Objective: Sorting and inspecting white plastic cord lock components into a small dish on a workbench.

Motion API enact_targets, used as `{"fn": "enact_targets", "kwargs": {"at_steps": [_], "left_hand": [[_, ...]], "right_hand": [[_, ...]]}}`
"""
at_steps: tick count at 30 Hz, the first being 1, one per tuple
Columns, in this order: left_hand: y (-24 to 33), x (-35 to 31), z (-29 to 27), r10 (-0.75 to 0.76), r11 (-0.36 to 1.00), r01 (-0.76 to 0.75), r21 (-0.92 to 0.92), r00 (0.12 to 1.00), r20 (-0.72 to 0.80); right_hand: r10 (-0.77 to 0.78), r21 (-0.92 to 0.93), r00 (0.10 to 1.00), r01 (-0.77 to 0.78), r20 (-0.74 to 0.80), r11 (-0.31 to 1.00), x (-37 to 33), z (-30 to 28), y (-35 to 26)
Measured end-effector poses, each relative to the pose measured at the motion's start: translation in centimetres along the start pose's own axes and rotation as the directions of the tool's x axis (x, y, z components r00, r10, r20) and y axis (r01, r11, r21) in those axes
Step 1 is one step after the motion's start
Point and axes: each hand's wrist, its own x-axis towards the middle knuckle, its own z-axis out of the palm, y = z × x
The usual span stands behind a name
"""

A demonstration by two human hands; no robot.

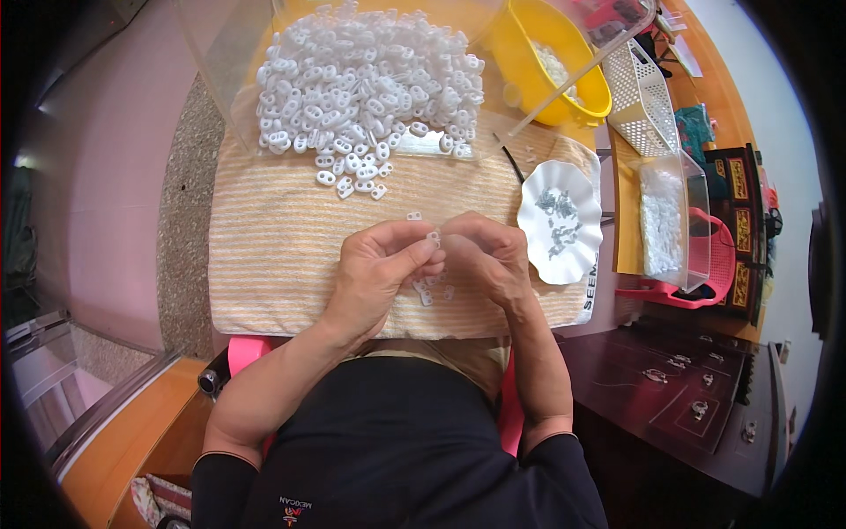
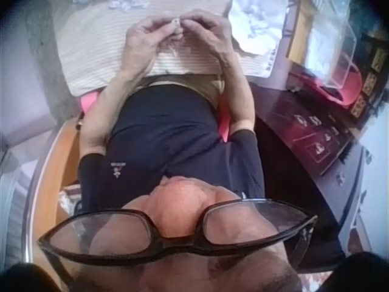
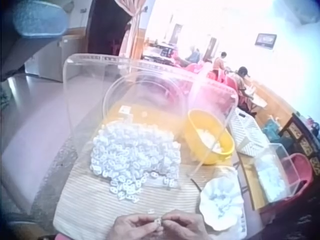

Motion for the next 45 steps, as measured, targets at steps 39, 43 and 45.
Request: {"fn": "enact_targets", "kwargs": {"at_steps": [39,43,45], "left_hand": [[-0.43,-0.01,-0.03,0.016,0.999,-0.014,0.034,0.999,-0.036],[-0.5,-0.06,0.01,0.023,0.999,-0.021,0.035,0.999,-0.044],[-0.47,-0.1,-0.08,0.024,0.999,-0.022,0.044,0.999,-0.042]], "right_hand": [[-0.043,-0.145,0.999,0.041,-0.013,0.989,-0.29,0.84,0.21],[-0.057,-0.135,0.998,0.056,-0.001,0.989,-0.22,0.87,0.47],[-0.068,-0.143,0.998,0.068,0.0,0.987,-0.22,0.88,0.45]]}}
